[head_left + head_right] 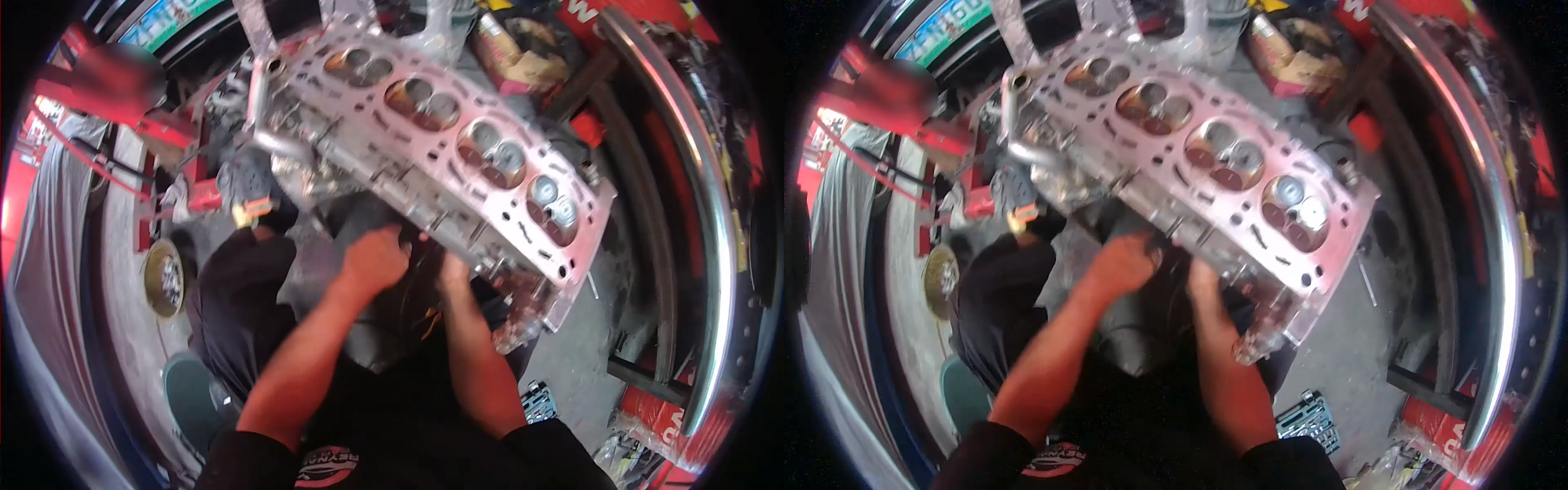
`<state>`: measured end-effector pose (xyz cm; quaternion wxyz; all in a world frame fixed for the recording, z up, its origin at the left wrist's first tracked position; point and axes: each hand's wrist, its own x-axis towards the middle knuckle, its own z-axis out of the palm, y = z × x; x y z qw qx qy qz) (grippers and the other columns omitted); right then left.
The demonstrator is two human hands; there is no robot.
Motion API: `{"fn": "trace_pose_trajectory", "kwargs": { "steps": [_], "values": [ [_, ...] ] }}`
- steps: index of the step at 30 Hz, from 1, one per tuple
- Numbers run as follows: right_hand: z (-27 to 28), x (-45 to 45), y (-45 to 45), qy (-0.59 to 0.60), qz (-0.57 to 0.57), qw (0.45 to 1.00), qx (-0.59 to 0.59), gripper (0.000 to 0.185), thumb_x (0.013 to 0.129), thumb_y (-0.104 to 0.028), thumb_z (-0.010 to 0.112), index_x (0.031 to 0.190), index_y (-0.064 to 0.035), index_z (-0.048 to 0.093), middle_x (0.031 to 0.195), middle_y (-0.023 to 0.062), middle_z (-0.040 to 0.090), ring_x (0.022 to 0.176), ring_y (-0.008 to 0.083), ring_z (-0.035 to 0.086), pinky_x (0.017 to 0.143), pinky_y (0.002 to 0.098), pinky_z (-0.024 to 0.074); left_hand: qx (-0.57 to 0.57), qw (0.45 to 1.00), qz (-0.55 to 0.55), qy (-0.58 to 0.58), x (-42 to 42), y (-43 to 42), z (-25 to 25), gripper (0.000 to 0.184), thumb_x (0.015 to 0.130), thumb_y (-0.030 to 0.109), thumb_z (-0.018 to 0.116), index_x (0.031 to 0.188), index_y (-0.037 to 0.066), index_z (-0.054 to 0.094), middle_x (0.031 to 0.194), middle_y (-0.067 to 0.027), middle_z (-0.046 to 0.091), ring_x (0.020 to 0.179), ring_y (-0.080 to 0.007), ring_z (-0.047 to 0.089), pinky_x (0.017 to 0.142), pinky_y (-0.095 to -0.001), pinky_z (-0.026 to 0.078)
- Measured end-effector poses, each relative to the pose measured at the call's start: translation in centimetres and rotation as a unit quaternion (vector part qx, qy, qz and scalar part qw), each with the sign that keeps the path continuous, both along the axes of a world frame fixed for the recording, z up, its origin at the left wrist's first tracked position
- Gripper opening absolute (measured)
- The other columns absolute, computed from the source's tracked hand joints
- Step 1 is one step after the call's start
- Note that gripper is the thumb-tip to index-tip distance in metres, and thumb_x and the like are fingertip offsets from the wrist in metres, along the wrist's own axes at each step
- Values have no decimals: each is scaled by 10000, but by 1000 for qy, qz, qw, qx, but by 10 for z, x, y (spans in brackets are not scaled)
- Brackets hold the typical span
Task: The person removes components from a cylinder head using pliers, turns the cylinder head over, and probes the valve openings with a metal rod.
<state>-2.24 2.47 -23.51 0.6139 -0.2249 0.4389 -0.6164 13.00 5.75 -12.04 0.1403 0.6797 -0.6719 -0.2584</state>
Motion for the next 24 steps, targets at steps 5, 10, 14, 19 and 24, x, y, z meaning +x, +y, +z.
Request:
{"fn": "trace_pose_trajectory", "kwargs": {
  "steps": [5, 10, 14, 19, 24],
  "values": [
    [68, 10, 9, -46, 88, 995, -27, 211, 923, -250, 533, 938, -48, 591, 766, 74, 596, 631, 163, 545, 671, 345, 484, -72, 981, 159, -82, 71, -11, 53, 240, 842, 210, 582, 879, -7, 678, 868, -249, 665, 852, -411, 650, 766, -468, 507],
    [78, 10, 10, -50, 25, 997, 44, 179, 912, -237, 529, 806, -96, 563, 637, 12, 473, 533, 118, 390, 577, 299, 374, 136, 967, 157, -147, 117, 11, -103, 271, 825, 188, 577, 1027, 41, 683, 1024, -226, 669, 989, -386, 644, 860, -454, 517],
    [74, 11, 7, -38, 34, 998, 22, 228, 899, -201, 527, 690, -112, 502, 581, -3, 399, 500, 104, 318, 524, 272, 268, 242, 935, 185, -181, 90, 57, -160, 261, 845, 133, 538, 1061, 100, 682, 1145, -179, 646, 1061, -346, 636, 874, -448, 523],
    [74, 11, 10, -51, -7, 997, 49, 207, 891, -176, 538, 701, -103, 500, 575, 8, 409, 489, 110, 338, 498, 274, 261, 154, 958, 104, -217, 90, 84, -235, 230, 838, 120, 528, 1018, 96, 669, 1062, -174, 634, 1021, -366, 599, 832, -468, 520],
    [69, 9, 15, -79, -25, 996, 42, 145, 862, -164, 585, 756, -98, 512, 588, -2, 410, 509, 108, 339, 515, 281, 267, 187, 949, 108, -232, 90, 82, -264, 242, 904, 179, 490, 1013, 117, 697, 1121, -129, 607, 1126, -299, 533, 844, -437, 513]
  ]
}}
